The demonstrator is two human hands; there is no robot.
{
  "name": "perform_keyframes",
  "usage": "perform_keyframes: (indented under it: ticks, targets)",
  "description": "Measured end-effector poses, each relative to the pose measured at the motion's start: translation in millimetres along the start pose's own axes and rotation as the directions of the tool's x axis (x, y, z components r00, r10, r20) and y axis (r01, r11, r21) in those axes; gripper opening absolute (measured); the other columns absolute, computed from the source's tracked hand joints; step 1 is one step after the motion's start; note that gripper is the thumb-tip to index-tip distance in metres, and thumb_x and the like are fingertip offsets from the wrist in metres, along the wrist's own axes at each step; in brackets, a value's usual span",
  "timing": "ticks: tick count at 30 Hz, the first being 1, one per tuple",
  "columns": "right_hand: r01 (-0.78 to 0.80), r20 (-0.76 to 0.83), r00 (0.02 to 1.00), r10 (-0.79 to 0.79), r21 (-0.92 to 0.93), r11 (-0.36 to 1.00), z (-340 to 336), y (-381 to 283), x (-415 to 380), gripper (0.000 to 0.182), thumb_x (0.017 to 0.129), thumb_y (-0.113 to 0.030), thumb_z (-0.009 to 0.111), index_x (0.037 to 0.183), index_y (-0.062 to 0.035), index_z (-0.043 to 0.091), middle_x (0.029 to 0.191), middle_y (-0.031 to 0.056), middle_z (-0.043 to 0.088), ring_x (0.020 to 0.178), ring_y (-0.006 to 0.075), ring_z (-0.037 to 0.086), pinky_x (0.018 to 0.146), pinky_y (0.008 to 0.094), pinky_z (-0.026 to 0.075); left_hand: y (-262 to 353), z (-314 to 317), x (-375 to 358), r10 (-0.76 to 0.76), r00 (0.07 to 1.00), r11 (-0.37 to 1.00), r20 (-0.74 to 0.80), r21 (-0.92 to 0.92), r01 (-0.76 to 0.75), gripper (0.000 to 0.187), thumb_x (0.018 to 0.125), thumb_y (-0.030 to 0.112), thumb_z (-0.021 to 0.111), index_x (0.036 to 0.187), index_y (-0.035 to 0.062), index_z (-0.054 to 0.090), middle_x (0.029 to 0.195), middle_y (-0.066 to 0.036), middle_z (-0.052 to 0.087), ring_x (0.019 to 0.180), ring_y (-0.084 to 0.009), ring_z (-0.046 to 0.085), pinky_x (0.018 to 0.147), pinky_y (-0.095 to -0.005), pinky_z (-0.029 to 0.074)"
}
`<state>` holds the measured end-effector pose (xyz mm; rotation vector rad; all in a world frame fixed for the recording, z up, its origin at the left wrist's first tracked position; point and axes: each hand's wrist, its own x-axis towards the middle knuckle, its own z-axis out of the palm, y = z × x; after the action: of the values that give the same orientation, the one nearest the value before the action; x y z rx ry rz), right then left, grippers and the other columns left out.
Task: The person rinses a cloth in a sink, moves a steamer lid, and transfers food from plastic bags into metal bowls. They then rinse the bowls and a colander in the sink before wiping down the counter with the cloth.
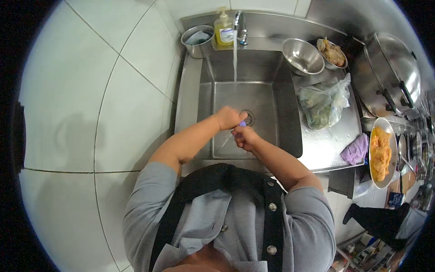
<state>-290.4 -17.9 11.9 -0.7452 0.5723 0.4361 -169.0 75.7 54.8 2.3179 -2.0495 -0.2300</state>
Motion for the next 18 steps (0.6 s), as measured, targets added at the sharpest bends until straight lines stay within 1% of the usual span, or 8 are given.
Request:
perform_keyframes:
  ticks: [4,6,8,10,12,14,17,18]
  targets:
    - [-0.025,0.107,0.993,0.04,-0.138,0.99,20,-28,-6,0.025,0.073,-0.03,0.066,0.078,-0.012,0.049,0.058,-0.0024,0.043,0.042,0.0074,0.033,0.037,0.0222,0.022,-46,-15,-21,0.086,0.8,0.996,-0.594,0.041,-0.076,0.028,0.075,0.018,0.058,0.102,0.0089,0.054,0.092,-0.014,0.061,0.09,-0.0297,0.058,0.077,-0.0428,0.043]
    - [0.066,-0.017,0.997,-0.081,-0.428,0.901,30,-34,-12,0.034,0.074,-0.038,0.064,0.089,-0.0131,0.048,0.06,-0.0017,0.045,0.042,0.0073,0.037,0.036,0.0227,0.027,-78,-37,-33,-0.242,0.832,0.97,-0.499,-0.105,0.219,0.044,0.071,0.021,0.065,0.111,0.0059,0.053,0.106,-0.015,0.057,0.105,-0.0291,0.05,0.09,-0.0442,0.035]
    - [0.151,-0.05,0.979,-0.2,-0.486,0.861,30,-28,-16,0.051,0.071,-0.046,0.065,0.103,-0.0101,0.048,0.065,0.0007,0.05,0.045,0.0085,0.041,0.038,0.0219,0.031,-126,-51,-39,-0.506,0.717,0.862,-0.481,-0.246,0.443,0.049,0.071,0.032,0.066,0.111,0.0063,0.053,0.106,-0.013,0.058,0.103,-0.0299,0.051,0.091,-0.0429,0.035]
    - [0.163,-0.099,0.959,-0.266,-0.577,0.8,24,-17,-17,0.066,0.07,-0.049,0.065,0.114,-0.0056,0.045,0.071,0.0039,0.054,0.047,0.0097,0.045,0.039,0.0225,0.033,-170,-38,-38,-0.558,0.597,0.805,-0.576,-0.2,0.559,0.051,0.081,0.037,0.054,0.118,0.0022,0.049,0.124,-0.016,0.048,0.116,-0.0301,0.043,0.097,-0.042,0.031]
    - [0.155,-0.123,0.954,-0.275,-0.584,0.797,17,-9,-22,0.068,0.071,-0.05,0.065,0.118,-0.0048,0.044,0.075,0.0062,0.056,0.049,0.0101,0.046,0.039,0.0228,0.034,-183,-28,-36,-0.74,0.638,0.666,-0.214,-0.099,0.74,0.053,0.09,0.039,0.033,0.13,0.0048,0.039,0.138,-0.012,0.034,0.13,-0.0249,0.027,0.107,-0.0433,0.016]
    - [0.142,-0.143,0.95,-0.279,-0.599,0.788,1,-7,-28,0.071,0.071,-0.05,0.065,0.121,-0.0039,0.043,0.08,0.0084,0.057,0.052,0.0106,0.048,0.04,0.0232,0.035,-184,-7,-34,-0.731,0.612,0.665,-0.302,-0.114,0.738,0.052,0.092,0.037,0.027,0.132,0.0057,0.036,0.14,-0.011,0.03,0.132,-0.0235,0.022,0.108,-0.0437,0.012]
    - [0.289,-0.099,0.809,-0.579,-0.791,0.539,-5,-14,-67,0.068,0.072,-0.042,0.067,0.122,-0.0023,0.043,0.094,0.0134,0.06,0.087,0.0226,0.059,0.075,0.0302,0.048,-159,-9,-42,-0.761,0.588,0.617,-0.275,-0.025,0.787,0.052,0.092,0.036,0.026,0.133,0.0051,0.034,0.141,-0.011,0.029,0.132,-0.0241,0.022,0.108,-0.0414,0.012]
    - [0.279,-0.13,0.796,-0.591,-0.787,0.55,-6,-20,-84,0.068,0.072,-0.042,0.067,0.122,-0.0023,0.043,0.094,0.0134,0.06,0.087,0.0226,0.059,0.075,0.0302,0.048,-151,-9,-45,-0.766,0.585,0.611,-0.265,-0.021,0.791,0.052,0.093,0.035,0.026,0.134,0.0046,0.032,0.141,-0.012,0.028,0.133,-0.0245,0.021,0.108,-0.0404,0.011]
